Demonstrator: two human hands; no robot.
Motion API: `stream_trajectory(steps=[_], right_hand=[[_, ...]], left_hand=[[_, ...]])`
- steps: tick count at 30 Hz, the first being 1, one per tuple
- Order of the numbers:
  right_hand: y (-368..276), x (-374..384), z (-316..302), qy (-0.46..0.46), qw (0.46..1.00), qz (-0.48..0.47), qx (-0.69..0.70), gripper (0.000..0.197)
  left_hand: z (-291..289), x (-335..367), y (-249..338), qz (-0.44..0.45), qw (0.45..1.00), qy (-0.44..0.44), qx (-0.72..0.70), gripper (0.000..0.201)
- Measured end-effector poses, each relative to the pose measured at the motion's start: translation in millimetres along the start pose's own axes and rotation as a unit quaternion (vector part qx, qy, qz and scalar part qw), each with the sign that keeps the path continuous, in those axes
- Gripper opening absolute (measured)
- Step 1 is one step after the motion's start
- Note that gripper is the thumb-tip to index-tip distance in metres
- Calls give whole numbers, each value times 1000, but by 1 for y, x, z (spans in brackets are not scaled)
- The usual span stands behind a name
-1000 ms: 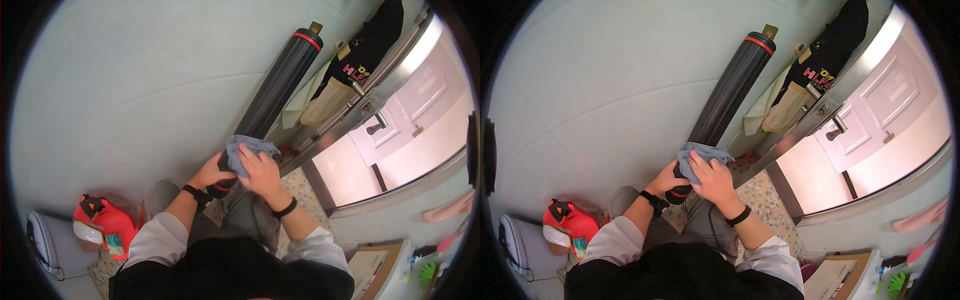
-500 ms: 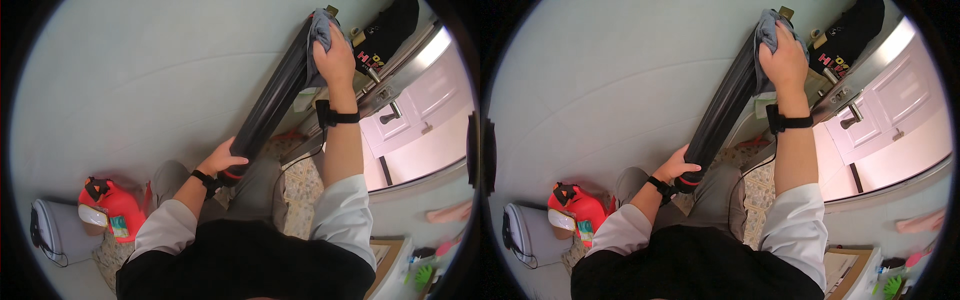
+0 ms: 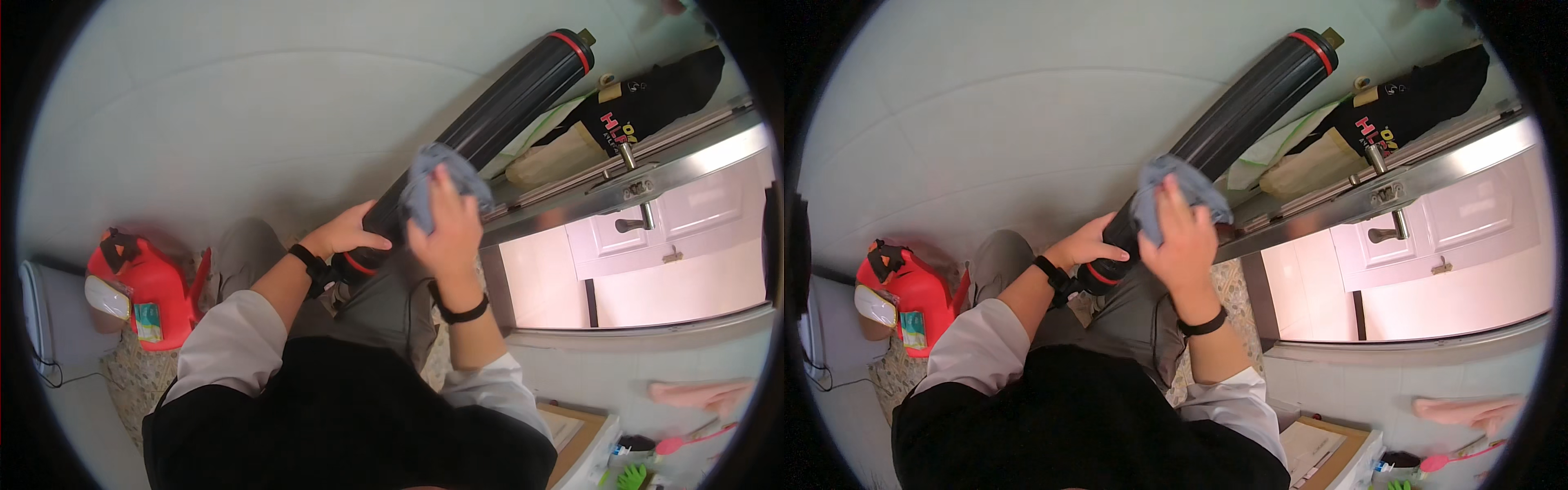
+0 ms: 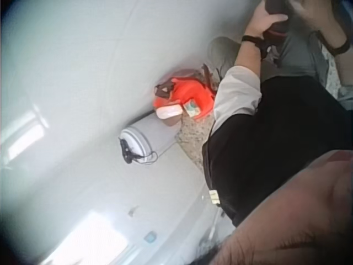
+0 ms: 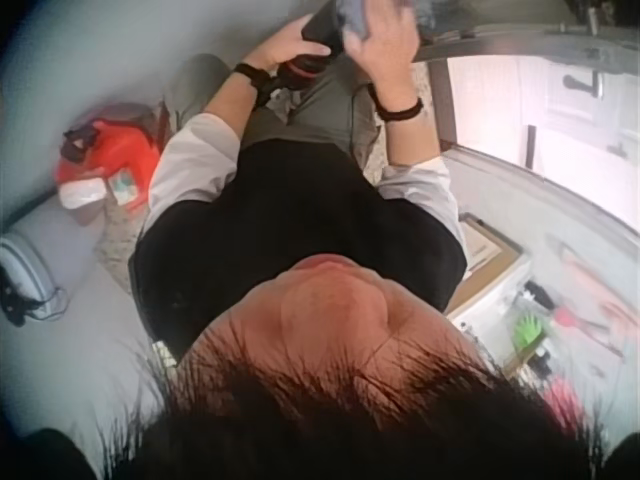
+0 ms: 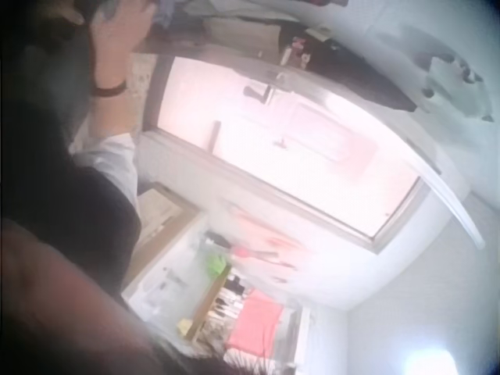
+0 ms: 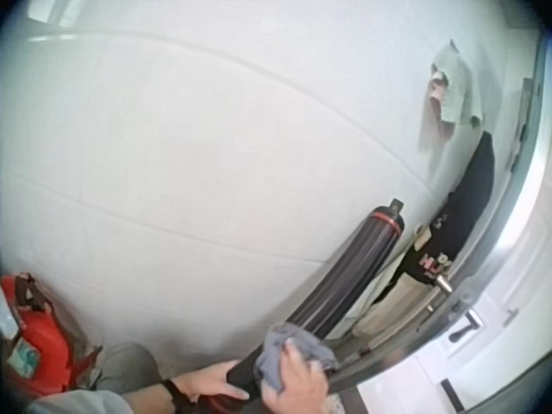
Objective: Cleaning a glass shower partition door using a blue cloth.
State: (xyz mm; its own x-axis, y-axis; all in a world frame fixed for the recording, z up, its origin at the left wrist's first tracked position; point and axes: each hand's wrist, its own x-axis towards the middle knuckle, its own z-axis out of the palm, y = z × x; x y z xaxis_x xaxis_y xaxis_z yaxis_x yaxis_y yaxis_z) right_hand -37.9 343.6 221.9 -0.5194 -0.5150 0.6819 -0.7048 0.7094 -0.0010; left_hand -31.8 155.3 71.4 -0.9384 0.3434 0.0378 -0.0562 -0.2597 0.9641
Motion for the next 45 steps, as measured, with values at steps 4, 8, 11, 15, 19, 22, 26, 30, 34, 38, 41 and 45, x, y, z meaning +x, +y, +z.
stream_trajectory(steps=[4,8,11,15,19,22,26,30,34,38,41,45], right_hand=[[-20,-36,9,-64,997,-23,45,58],[-21,-45,15,-56,995,-62,51,57],[-3,-34,9,-44,995,-82,38,58],[35,14,-17,38,997,-60,-7,65],[85,88,-36,142,989,-40,-14,62],[113,123,-43,164,985,-34,41,57],[105,113,-34,182,981,31,60,57],[91,78,-17,188,969,83,134,60],[56,29,1,183,979,41,85,68],[18,-30,18,91,994,11,57,67],[-7,-66,25,10,997,0,81,62],[-25,-96,48,-10,993,-51,106,52]], left_hand=[[-4,4,4,22,1000,-14,7,82],[-11,5,-5,51,996,-16,72,83],[-10,3,9,-11,999,-33,19,84],[-8,-5,23,-50,996,-67,-42,88],[-7,-4,17,-43,994,-78,-61,89],[-4,-4,11,-48,992,-82,-86,88],[-1,-8,4,-44,991,-58,-110,86],[-4,-5,0,-55,993,-61,-82,89],[-6,-4,-2,-43,993,-103,-40,94],[-6,-10,3,-57,994,-93,-17,99],[-10,-12,8,-37,995,-87,-19,100],[-23,-21,8,-68,991,-79,81,102]])
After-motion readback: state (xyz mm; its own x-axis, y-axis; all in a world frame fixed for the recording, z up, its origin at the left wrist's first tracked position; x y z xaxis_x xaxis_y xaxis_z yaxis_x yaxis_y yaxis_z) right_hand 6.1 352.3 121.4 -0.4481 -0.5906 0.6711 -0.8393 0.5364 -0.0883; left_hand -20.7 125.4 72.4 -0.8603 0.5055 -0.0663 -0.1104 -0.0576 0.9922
